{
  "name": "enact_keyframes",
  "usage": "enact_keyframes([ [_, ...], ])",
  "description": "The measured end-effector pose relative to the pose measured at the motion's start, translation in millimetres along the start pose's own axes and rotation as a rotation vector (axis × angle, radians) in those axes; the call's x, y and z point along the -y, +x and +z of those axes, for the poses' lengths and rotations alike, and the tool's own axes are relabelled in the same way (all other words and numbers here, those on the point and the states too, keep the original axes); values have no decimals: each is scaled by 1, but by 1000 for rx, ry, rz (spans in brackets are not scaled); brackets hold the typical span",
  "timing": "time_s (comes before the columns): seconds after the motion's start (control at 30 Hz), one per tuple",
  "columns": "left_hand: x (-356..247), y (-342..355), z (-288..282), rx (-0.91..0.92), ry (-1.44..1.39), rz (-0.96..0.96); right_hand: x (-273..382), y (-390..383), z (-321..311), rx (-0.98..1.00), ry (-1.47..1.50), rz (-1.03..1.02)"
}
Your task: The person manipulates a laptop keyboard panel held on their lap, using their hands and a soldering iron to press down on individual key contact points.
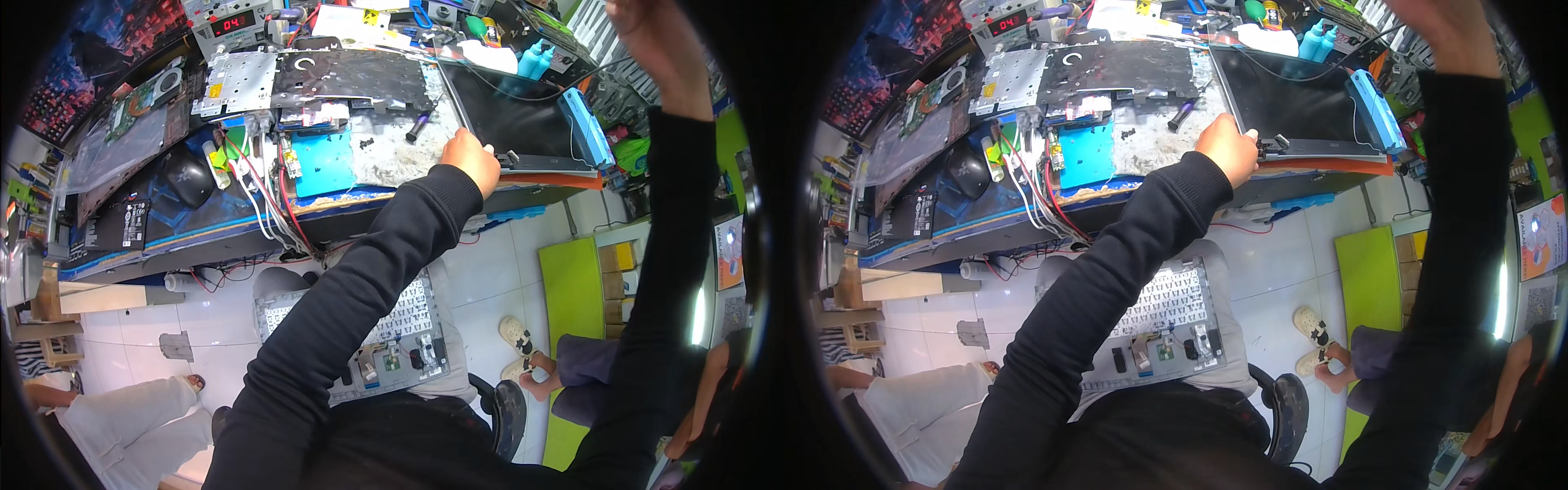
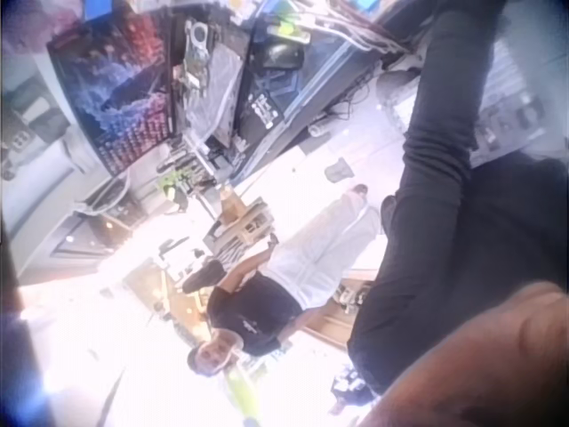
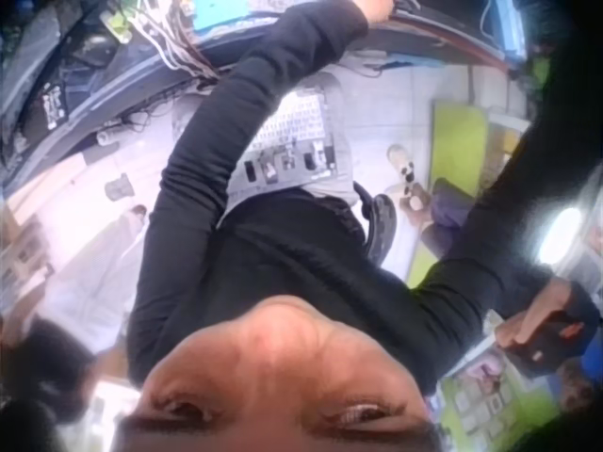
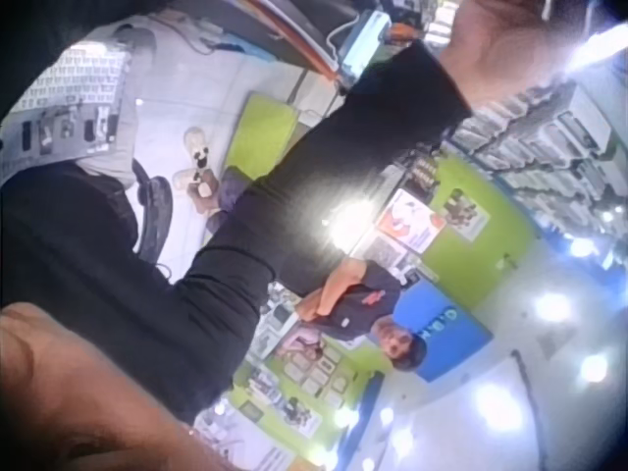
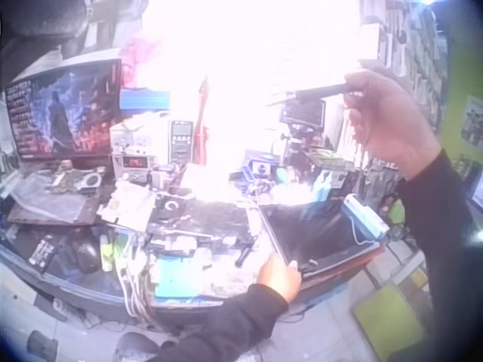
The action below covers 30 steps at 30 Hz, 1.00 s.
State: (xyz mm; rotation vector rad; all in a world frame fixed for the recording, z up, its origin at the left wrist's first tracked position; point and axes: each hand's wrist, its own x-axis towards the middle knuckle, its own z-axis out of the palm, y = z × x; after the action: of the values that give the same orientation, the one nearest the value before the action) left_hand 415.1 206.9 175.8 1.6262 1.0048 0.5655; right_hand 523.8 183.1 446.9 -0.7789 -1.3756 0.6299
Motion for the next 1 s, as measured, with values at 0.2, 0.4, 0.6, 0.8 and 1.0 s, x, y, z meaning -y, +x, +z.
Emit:
enact_keyframes([
  [0.2,18,-26,-16,-191,141,273,-12,-33,-45,42,223,190],
  [0.4,36,-141,-85,142,-53,402,-45,-112,-44,169,536,178],
  [0.6,101,-264,-170,-148,184,310,-48,-195,-40,4,774,195],
  [0.8,242,-329,-208,-502,534,122,-75,-268,-29,-116,825,172],
  [1.0,271,-315,-209,-284,569,89,-98,-318,-39,-224,936,217],
])
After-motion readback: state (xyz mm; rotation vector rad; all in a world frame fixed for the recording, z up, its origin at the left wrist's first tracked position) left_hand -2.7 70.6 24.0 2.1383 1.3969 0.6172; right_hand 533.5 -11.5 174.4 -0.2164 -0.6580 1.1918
